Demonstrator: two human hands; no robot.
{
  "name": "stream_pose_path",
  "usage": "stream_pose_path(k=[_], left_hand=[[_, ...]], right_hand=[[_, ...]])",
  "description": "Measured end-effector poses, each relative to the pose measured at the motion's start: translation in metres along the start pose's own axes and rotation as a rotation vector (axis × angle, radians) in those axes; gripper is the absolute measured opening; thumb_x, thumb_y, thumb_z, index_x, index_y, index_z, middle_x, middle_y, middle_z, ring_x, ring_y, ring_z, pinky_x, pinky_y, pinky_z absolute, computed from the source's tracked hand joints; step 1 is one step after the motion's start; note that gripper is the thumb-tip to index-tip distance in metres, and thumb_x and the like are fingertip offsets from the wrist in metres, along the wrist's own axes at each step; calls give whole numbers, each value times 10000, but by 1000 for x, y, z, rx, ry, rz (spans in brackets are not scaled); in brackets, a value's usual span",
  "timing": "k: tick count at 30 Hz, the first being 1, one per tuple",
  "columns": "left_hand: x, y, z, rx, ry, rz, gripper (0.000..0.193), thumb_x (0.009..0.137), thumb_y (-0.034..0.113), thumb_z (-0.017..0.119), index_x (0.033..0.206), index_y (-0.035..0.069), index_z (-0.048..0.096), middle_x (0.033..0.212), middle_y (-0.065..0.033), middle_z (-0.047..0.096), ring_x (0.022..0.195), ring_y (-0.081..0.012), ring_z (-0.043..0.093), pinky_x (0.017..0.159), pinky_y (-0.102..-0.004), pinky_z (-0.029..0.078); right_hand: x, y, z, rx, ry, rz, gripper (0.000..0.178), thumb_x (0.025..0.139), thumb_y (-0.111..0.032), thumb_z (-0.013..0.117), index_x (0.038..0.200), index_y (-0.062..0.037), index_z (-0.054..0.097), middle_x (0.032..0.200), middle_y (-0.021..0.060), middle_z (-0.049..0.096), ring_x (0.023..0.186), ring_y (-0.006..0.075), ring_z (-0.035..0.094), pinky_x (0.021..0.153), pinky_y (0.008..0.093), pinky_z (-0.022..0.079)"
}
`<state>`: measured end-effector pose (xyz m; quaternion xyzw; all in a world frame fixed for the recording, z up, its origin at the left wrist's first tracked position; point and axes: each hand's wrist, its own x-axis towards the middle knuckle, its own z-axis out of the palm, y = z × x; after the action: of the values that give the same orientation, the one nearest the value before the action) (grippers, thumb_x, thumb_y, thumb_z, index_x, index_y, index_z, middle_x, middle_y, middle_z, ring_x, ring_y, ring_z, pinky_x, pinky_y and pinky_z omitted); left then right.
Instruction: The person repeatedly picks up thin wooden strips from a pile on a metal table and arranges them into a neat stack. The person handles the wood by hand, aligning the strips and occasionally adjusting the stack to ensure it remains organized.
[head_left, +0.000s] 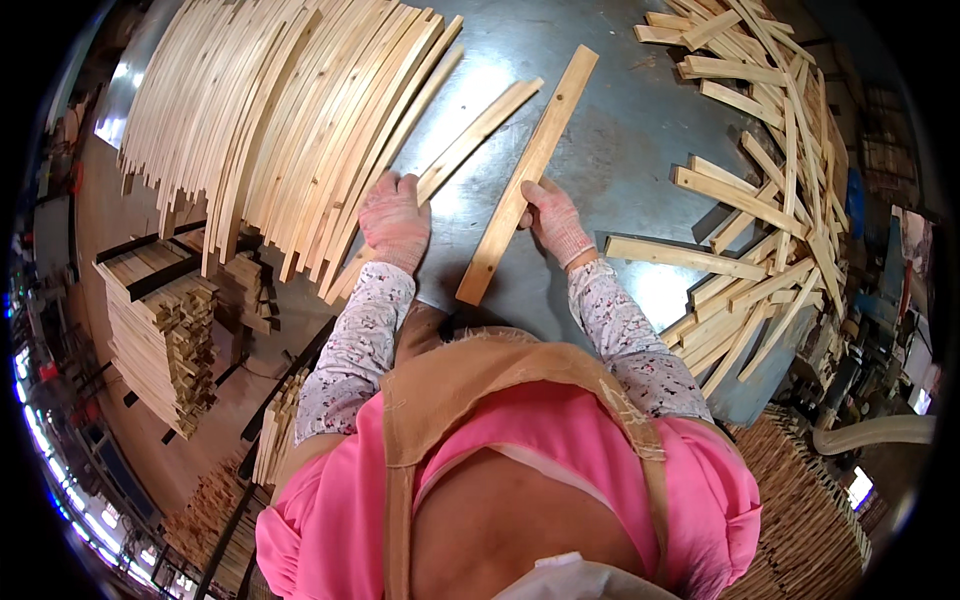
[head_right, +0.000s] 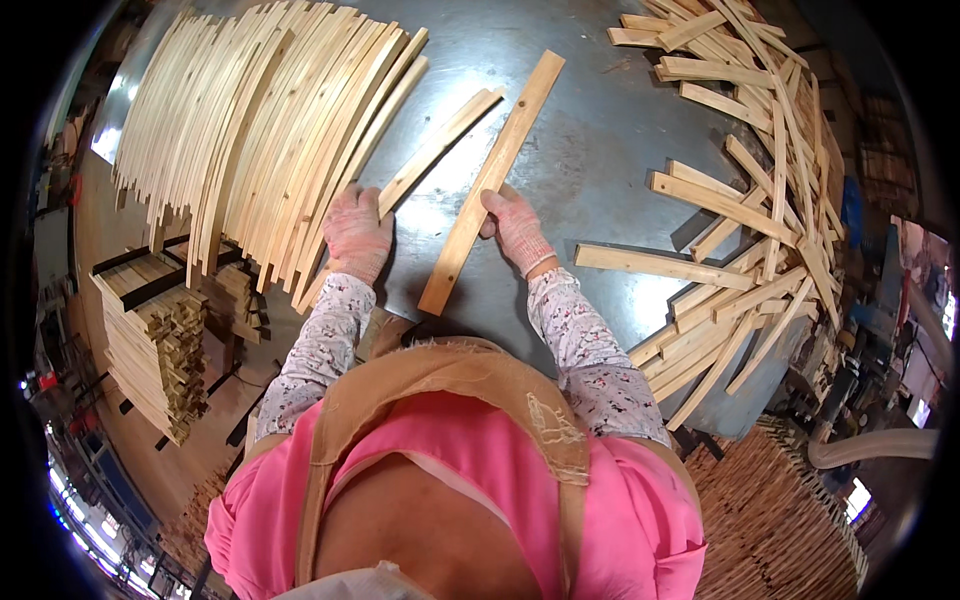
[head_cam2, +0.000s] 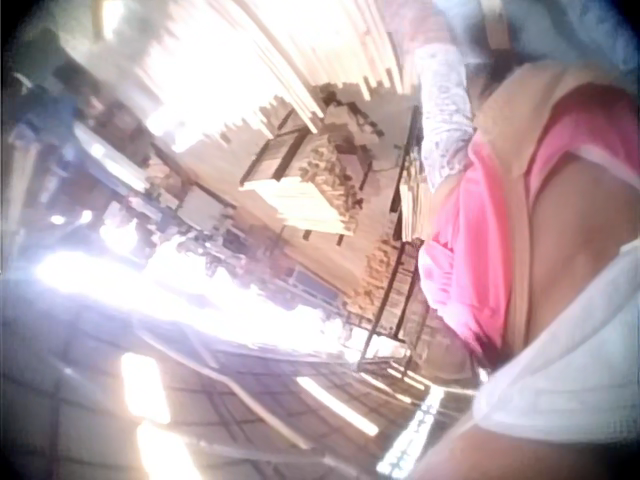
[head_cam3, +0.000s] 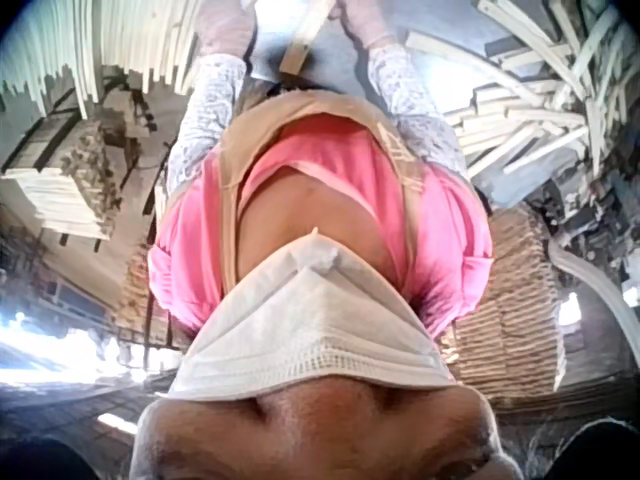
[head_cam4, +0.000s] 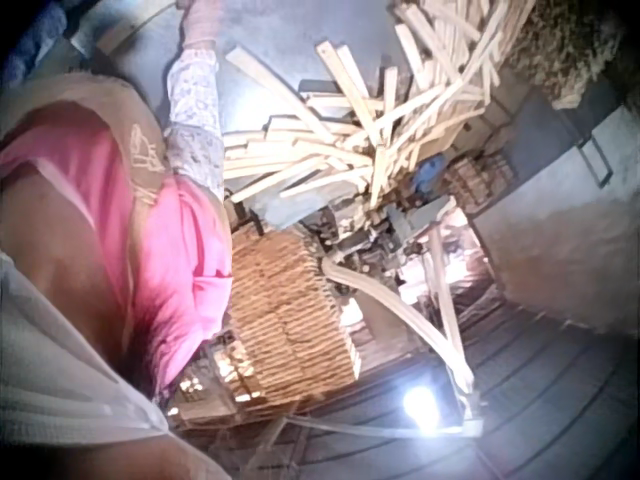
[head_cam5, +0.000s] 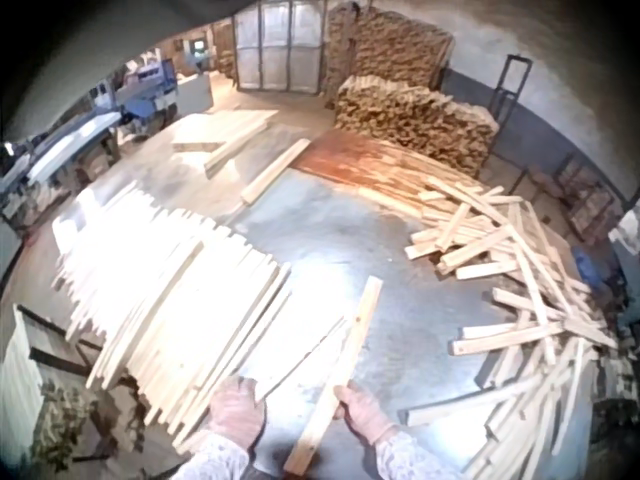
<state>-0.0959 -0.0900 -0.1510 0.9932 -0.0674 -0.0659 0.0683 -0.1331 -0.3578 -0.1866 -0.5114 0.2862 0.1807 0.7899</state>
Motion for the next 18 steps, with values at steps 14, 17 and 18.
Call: stream_pose_path(k=[14, 17, 18], left_hand=[[9, -50, -17, 476, -302, 51, 1049, 1029, 608, 561, 1737, -10, 95, 1832, -196, 103, 1704, -327, 48, 1362, -506, 31], [23, -54, -15, 476, -352, 60, 1096, 999, 601, 619, 1742, 2, 81, 1834, -194, 85, 1702, -345, 56, 1361, -504, 34], [27, -51, -20, 485, -363, 27, 1108, 990, 608, 631, 1744, 10, 81, 1835, -192, 81, 1701, -344, 59, 1362, -502, 33]], right_hand=[[-24, -26, -28, -228, 25, -25, 448, 1045, -326, 650, 1332, 18, 665, 915, 41, 704, 719, 135, 609, 689, 308, 525], [-26, -23, -46, -191, 47, -26, 464, 1041, -318, 651, 1367, 12, 651, 905, 52, 703, 705, 156, 609, 674, 327, 529], [-31, -21, -53, -181, 58, -24, 453, 1041, -314, 650, 1362, 6, 653, 903, 51, 701, 705, 155, 609, 673, 325, 529]])
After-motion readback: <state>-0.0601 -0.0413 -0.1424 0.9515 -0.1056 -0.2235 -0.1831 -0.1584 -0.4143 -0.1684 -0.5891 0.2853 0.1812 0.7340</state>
